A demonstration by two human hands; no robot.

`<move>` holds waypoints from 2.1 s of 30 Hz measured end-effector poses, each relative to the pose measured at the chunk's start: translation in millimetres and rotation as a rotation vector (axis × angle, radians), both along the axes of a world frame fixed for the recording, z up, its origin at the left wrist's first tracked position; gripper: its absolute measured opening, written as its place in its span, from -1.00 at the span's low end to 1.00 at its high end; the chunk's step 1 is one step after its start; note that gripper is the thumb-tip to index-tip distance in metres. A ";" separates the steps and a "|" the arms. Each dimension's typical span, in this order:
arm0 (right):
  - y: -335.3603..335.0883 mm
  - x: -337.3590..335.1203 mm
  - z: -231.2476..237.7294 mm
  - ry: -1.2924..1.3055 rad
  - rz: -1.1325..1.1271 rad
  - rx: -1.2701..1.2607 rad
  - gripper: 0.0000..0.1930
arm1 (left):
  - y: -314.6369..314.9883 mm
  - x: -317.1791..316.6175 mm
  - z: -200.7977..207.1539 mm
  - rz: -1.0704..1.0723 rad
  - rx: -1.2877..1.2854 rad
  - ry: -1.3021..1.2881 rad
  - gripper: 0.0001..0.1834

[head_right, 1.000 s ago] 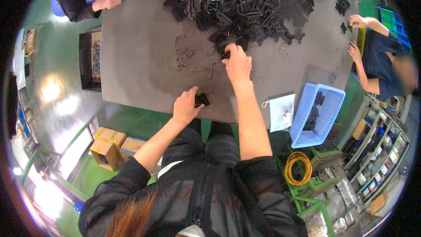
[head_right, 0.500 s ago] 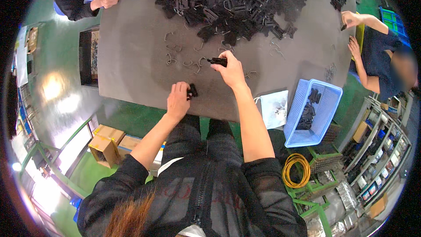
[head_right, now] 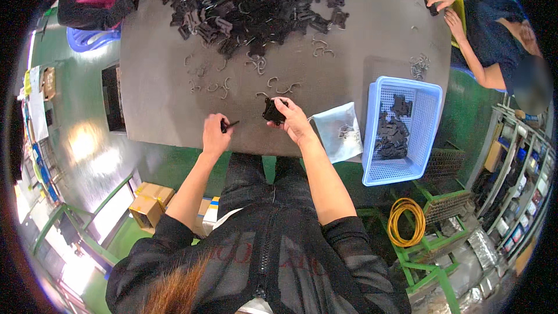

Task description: The person joins small metal hooks to black plastic components at a workstation. The person picks up individual plastic pieces and metal hooks from the table, fits them together, and then places the assembled units into a blue plastic bin.

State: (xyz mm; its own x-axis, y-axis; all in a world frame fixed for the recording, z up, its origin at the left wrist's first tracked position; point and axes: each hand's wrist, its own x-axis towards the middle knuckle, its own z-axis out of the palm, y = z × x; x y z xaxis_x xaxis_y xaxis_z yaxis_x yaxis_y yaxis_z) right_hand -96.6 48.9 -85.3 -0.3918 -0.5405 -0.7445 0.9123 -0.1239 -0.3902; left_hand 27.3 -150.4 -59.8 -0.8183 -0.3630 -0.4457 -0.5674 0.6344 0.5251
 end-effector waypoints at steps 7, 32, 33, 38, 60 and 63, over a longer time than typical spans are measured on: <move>31.5 6.3 14.5 -0.176 -0.133 -0.412 -0.46 | 97.1 -83.5 71.0 -0.400 0.039 0.261 -0.54; 193.2 -54.3 73.6 1.336 -0.172 1.628 -0.63 | 41.1 -80.4 -53.2 -0.315 -0.395 0.292 -0.30; 163.5 -60.7 86.2 1.493 -0.103 1.578 -0.66 | 42.5 -79.7 -46.4 -0.316 -0.373 0.294 -0.31; 62.5 -81.3 48.0 1.680 0.302 1.033 -0.72 | 38.1 -101.2 -62.0 -0.525 -0.443 0.372 -0.34; 191.5 -63.2 90.6 1.121 -0.145 1.314 -0.81 | 107.9 -160.1 -78.2 -0.468 -0.345 0.452 -0.34; 255.6 -50.7 67.8 0.978 -0.262 1.280 -0.78 | 45.5 -73.8 -73.8 -0.335 -0.488 0.281 -0.29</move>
